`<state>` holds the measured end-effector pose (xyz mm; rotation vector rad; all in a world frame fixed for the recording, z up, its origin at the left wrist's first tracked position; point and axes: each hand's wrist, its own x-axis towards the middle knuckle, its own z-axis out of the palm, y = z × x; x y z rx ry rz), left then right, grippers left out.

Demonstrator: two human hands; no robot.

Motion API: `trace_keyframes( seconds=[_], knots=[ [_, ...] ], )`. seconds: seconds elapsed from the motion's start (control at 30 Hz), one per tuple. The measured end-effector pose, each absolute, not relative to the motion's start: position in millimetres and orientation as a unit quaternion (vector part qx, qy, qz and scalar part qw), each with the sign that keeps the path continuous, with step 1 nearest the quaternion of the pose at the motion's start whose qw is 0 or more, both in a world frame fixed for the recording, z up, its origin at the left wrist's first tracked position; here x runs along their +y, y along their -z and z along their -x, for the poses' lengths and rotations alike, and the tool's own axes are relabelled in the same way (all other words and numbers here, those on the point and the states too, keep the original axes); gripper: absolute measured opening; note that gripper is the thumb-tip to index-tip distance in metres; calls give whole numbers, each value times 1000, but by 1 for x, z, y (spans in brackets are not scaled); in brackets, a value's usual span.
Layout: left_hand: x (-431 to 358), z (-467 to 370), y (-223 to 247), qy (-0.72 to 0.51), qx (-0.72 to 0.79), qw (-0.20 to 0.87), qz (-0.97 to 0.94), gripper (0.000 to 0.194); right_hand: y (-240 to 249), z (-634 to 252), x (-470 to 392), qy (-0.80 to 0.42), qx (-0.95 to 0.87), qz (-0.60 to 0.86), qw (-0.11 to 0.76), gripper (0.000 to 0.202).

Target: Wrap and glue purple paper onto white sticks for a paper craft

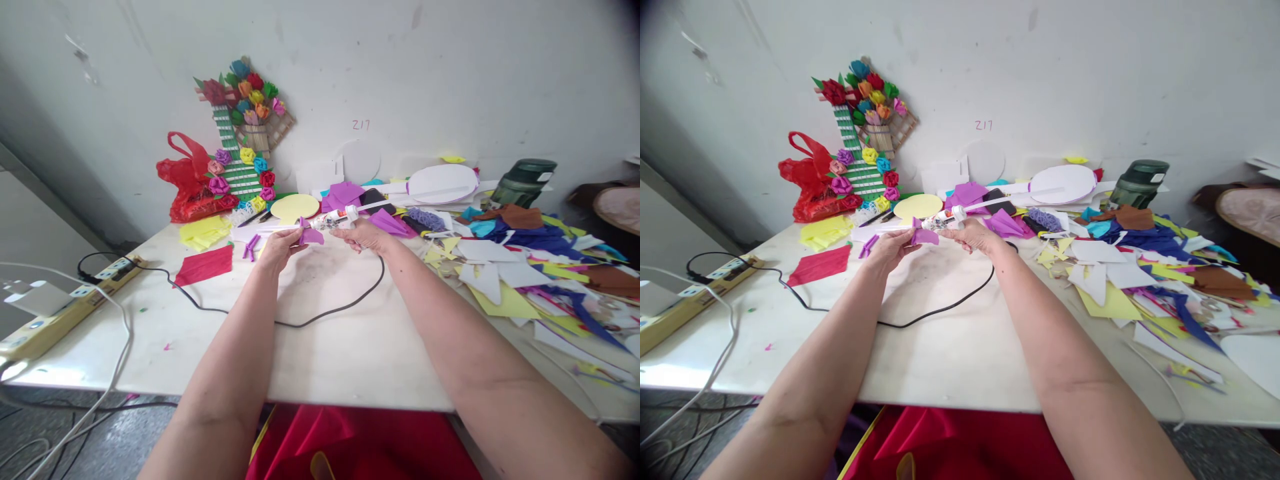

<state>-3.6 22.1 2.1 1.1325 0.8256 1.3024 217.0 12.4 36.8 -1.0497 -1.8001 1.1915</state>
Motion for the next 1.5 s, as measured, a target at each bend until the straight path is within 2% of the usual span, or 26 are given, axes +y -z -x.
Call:
trace_keyframes(
  seconds=[1.5],
  knots=[
    [26, 4, -1, -585, 366, 544, -477, 34, -38, -217, 10, -452, -738, 409, 290, 31]
  ],
)
